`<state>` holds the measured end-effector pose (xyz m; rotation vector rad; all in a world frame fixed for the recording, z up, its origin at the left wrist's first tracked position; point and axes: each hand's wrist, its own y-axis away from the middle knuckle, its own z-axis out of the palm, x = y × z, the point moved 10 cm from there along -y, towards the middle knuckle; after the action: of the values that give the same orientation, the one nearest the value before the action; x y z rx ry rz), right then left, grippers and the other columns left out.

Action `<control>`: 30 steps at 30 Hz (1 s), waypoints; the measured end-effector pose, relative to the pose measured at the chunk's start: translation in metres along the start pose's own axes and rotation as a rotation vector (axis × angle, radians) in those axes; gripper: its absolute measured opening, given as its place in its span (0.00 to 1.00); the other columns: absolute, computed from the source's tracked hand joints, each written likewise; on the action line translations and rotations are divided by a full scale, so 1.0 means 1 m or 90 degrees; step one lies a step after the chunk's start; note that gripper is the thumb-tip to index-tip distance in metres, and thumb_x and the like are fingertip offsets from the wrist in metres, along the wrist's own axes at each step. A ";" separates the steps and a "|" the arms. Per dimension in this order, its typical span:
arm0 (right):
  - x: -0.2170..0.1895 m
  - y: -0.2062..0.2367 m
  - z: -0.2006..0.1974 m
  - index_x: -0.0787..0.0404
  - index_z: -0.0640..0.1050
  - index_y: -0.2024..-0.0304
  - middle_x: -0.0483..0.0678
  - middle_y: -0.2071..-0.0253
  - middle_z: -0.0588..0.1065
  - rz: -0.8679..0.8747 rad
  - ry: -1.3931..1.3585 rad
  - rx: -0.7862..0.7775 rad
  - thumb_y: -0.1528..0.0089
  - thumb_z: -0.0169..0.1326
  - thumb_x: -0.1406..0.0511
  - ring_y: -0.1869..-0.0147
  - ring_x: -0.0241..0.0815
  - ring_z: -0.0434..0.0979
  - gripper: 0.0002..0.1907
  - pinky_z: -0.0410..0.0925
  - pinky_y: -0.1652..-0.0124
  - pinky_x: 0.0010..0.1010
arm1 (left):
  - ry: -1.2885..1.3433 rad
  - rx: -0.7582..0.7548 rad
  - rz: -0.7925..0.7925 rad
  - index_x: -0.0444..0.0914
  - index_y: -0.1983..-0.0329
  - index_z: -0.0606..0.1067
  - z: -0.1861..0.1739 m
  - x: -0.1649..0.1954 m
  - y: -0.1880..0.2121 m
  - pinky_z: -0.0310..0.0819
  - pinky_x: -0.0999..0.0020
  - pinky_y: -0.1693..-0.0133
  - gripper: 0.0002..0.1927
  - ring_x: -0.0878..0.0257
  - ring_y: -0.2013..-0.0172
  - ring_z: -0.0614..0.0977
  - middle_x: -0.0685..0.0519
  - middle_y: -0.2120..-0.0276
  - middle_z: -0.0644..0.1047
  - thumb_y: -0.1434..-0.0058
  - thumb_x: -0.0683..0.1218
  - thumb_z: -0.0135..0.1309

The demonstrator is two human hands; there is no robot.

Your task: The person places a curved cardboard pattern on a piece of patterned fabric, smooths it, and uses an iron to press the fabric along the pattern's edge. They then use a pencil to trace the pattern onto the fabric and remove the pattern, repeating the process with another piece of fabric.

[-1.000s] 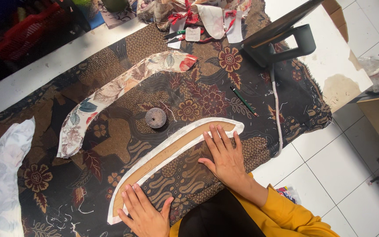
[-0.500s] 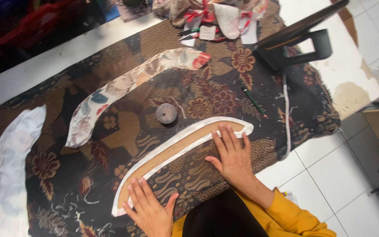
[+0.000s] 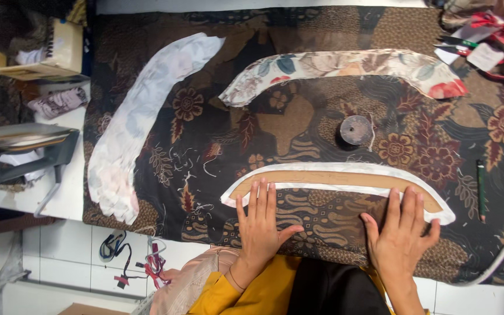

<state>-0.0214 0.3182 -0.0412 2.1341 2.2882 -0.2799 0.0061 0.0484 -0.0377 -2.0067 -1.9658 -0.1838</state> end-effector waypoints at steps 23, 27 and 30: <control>-0.063 -0.109 -0.055 0.62 0.64 0.24 0.65 0.22 0.59 -0.124 -0.094 0.051 0.31 0.58 0.51 0.23 0.58 0.63 0.39 0.48 0.29 0.57 | 0.011 0.020 0.013 0.30 0.28 0.62 0.003 0.006 0.002 0.42 0.36 0.30 0.56 0.45 0.26 0.59 0.39 0.27 0.62 0.42 0.79 0.40; -0.077 -0.137 -0.052 0.60 0.65 0.25 0.64 0.24 0.61 -0.156 -0.064 0.048 0.34 0.61 0.52 0.28 0.59 0.66 0.40 0.53 0.32 0.56 | 0.017 0.019 0.016 0.30 0.28 0.62 0.004 0.007 0.000 0.42 0.36 0.30 0.56 0.45 0.26 0.59 0.39 0.27 0.62 0.42 0.79 0.40; -0.078 -0.148 -0.046 0.59 0.65 0.25 0.61 0.24 0.63 -0.155 -0.074 0.027 0.34 0.61 0.54 0.29 0.57 0.67 0.38 0.56 0.34 0.54 | 0.010 0.012 0.018 0.30 0.28 0.62 0.005 0.008 -0.001 0.42 0.36 0.30 0.56 0.46 0.26 0.59 0.39 0.27 0.62 0.42 0.79 0.40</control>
<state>-0.1562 0.2383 0.0322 1.8009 2.4930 -0.4457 0.0050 0.0575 -0.0401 -2.0137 -1.9206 -0.1734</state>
